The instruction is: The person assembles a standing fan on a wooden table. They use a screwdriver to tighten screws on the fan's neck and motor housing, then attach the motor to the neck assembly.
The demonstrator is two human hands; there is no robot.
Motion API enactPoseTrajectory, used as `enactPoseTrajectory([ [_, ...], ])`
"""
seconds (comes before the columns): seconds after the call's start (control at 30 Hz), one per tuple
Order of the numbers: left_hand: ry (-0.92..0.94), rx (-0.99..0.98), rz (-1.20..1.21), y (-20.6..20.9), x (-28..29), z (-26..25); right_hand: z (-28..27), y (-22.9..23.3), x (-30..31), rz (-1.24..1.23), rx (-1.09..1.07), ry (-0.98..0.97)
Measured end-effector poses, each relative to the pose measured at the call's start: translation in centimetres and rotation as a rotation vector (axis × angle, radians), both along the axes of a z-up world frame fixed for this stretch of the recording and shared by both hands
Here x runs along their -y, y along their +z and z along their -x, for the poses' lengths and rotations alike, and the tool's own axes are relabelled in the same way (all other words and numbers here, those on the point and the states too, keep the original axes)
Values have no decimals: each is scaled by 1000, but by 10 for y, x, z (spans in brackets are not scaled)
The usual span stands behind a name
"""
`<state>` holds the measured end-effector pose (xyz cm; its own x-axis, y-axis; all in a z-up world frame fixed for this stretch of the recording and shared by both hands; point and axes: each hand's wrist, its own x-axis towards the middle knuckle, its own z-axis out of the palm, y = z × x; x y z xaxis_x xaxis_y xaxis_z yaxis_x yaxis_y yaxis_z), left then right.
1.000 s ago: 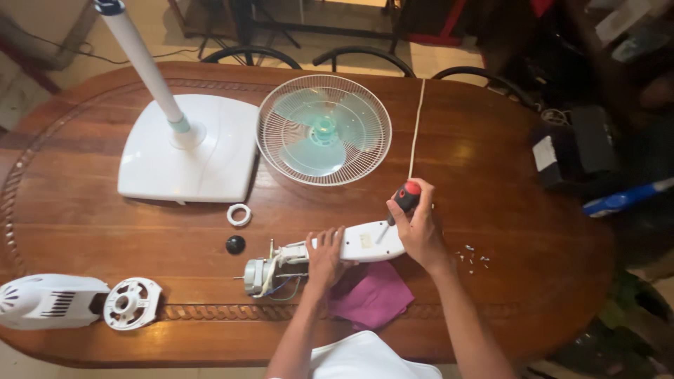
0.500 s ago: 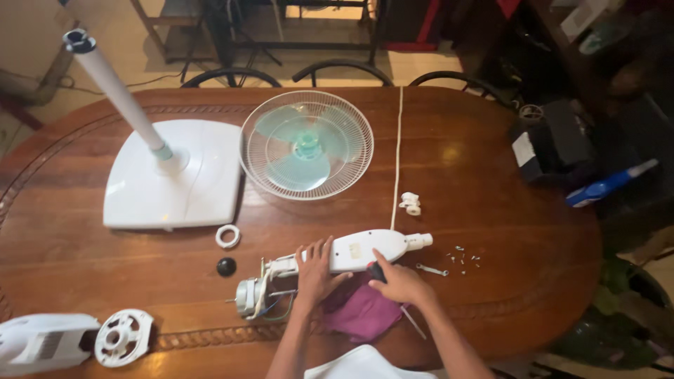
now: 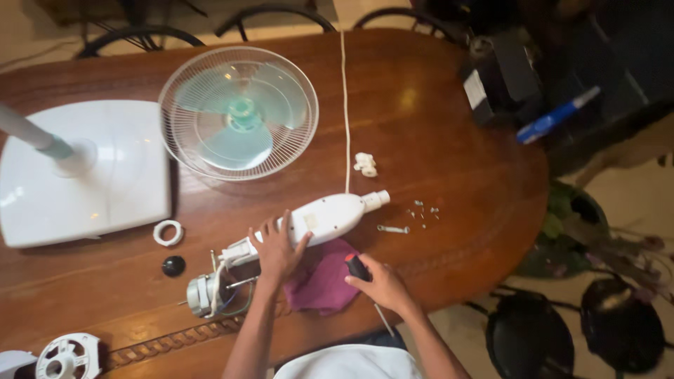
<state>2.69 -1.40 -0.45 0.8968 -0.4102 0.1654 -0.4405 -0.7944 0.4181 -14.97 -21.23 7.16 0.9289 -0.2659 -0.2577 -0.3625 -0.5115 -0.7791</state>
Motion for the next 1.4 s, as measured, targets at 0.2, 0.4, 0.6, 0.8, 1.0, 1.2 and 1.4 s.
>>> enactPoseTrajectory([
  [0.2,-161,-7,9,-5,21,-15,20,44,-3,-33,56,-236],
  [0.4,-319,50,120,22,50,-23,32,47,8,-124,26,-346],
  [0.6,-635,-856,648,68,88,30,25,53,23,-216,156,-514],
  [0.8,-687,-893,651,125,108,44,2,59,41,189,322,-420],
  [1.0,-457,-812,647,141,112,52,-21,38,64,-12,320,-129],
  [1.2,-215,-730,650,140,102,33,-49,6,125,-690,27,280],
  [1.4,30,-599,880,134,127,10,-83,-39,169,-247,-38,318],
])
